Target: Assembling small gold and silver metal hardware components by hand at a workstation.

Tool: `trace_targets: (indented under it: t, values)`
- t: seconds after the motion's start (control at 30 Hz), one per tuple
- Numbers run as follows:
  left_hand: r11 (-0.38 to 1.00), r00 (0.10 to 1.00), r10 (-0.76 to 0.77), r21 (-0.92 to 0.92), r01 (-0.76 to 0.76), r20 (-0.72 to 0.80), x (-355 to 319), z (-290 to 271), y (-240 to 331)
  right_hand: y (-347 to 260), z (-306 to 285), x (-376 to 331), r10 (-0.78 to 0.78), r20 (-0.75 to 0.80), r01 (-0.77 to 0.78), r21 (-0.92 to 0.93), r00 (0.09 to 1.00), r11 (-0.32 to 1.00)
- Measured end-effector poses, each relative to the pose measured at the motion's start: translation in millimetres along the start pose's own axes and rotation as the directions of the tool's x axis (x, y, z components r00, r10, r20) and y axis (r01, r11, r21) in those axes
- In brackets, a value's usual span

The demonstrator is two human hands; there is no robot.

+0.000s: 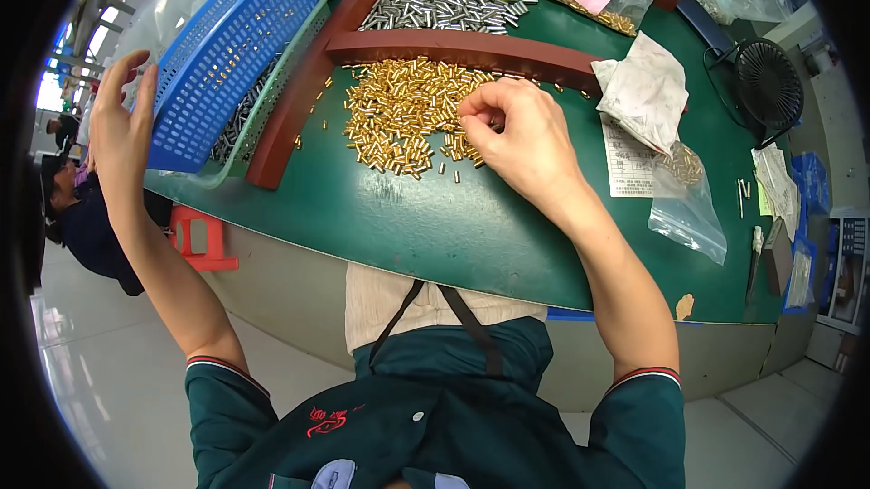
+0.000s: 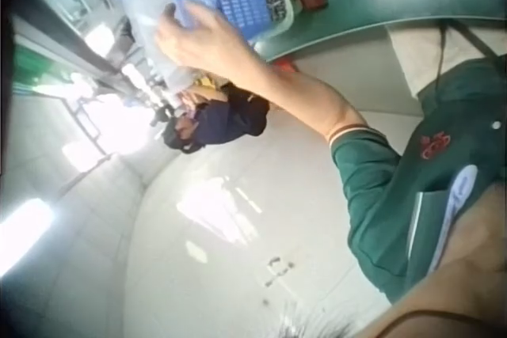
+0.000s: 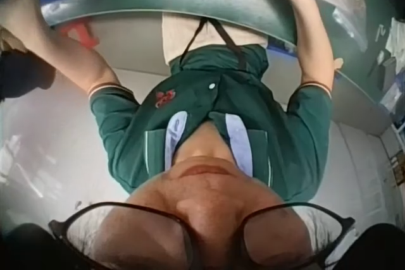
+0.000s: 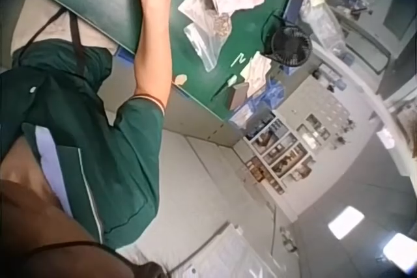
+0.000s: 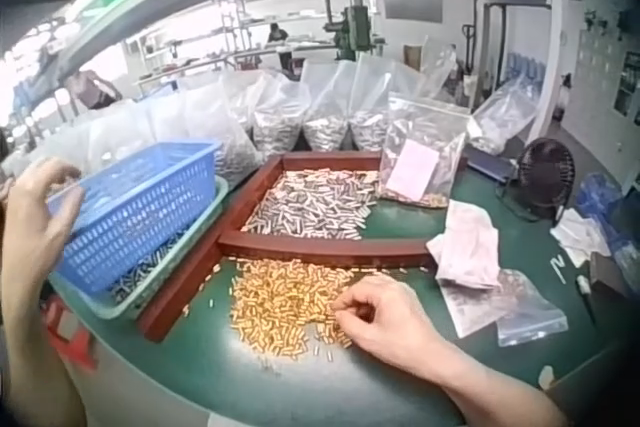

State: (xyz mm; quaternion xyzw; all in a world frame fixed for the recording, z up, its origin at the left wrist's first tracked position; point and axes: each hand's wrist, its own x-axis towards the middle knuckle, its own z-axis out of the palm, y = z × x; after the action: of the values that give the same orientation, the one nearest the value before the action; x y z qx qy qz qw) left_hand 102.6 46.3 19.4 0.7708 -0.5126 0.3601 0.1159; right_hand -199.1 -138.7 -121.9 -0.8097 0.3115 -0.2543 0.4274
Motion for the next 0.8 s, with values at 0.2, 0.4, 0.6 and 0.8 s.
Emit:
trace_targets:
  t: [0.2, 0.4, 0.6, 0.8]
  values:
    - [0.906, 0.995, 0.078, -0.412, -0.099, -0.068, -20.5, 22.0, 92.3, 12.7, 13.6, 1.1, -0.161, -0.010, 0.153, -0.260, 0.987, 0.953]
    - [0.763, 0.964, 0.246, -0.634, -0.126, 0.104, -57.4, 68.3, 146.8, 8.5, 22.4, 1.7, -0.252, 0.011, 0.239, -0.355, 0.968, 0.904]
    - [0.645, 0.945, 0.274, -0.763, -0.041, 0.181, -74.8, 90.5, 185.8, 15.8, 23.4, 2.0, -0.343, -0.001, 0.315, -0.395, 0.939, 0.863]
    - [0.641, 0.947, 0.268, -0.767, -0.037, 0.179, -76.8, 101.2, 194.1, 12.1, 18.4, 3.5, -0.339, -0.020, 0.316, -0.314, 0.941, 0.895]
